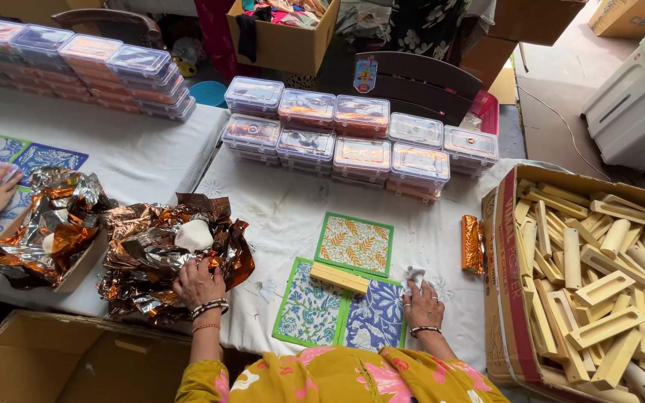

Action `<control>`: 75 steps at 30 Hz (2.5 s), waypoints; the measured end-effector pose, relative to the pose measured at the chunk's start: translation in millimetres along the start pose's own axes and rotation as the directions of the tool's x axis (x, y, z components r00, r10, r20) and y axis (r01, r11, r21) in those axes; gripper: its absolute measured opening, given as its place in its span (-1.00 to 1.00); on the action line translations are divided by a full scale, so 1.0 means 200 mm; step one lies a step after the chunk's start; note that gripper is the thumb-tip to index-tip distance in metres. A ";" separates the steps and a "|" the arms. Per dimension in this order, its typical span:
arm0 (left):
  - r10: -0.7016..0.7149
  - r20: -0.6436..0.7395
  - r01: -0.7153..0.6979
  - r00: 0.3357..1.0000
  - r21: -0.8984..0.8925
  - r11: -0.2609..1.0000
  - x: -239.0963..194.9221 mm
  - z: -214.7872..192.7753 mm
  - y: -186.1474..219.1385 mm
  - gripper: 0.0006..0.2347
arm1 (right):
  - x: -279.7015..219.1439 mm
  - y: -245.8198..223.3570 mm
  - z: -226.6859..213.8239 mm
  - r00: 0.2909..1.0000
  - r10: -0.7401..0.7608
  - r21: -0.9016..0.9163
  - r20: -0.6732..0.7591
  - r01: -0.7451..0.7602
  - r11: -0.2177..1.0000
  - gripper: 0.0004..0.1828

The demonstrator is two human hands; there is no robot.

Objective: The person sits on the floor and wipes small wooden blocks with a white cloth. They then pick up sheets of shiny copper foil and wrap the blocks individually, folding the foil around them before placing the wrapped items aside.

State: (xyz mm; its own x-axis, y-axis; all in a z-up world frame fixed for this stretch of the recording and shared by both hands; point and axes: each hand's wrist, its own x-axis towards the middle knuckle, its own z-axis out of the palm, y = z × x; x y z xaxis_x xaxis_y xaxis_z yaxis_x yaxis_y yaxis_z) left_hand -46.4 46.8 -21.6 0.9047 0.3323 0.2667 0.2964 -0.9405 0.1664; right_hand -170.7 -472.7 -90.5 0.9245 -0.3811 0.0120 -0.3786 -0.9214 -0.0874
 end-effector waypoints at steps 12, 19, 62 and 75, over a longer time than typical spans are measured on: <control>0.014 -0.043 -0.019 0.999 -0.118 0.993 0.27 0.00 -0.21 -0.64 | 0.13 0.05 0.04 0.988 0.148 0.202 0.044 -0.154 0.967 -0.32; -0.041 0.157 0.062 0.987 -0.128 0.990 0.31 -0.12 -0.28 -0.57 | 0.17 0.00 -0.03 0.973 0.212 0.240 -0.087 -0.186 0.953 -0.32; 0.012 -0.410 -0.292 0.912 -0.628 0.722 0.20 -0.53 -0.29 -0.70 | 0.17 -2.31 -0.46 0.608 -0.790 0.549 -0.084 0.690 0.472 -0.85; 0.101 -0.088 -0.122 0.991 -0.293 0.948 0.24 -0.25 -0.27 -0.59 | 0.53 -1.29 -0.20 0.830 -0.108 0.793 0.548 -0.556 -0.248 -0.84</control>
State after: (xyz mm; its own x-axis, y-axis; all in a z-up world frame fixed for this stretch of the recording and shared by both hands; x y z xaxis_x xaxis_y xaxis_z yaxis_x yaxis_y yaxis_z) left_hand -34.5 116.2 30.6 0.8994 0.2410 0.3646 0.0810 -0.9117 0.4029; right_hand 23.5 -279.0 -27.0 0.8323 -0.1747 -0.5262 -0.3850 0.5008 -0.7752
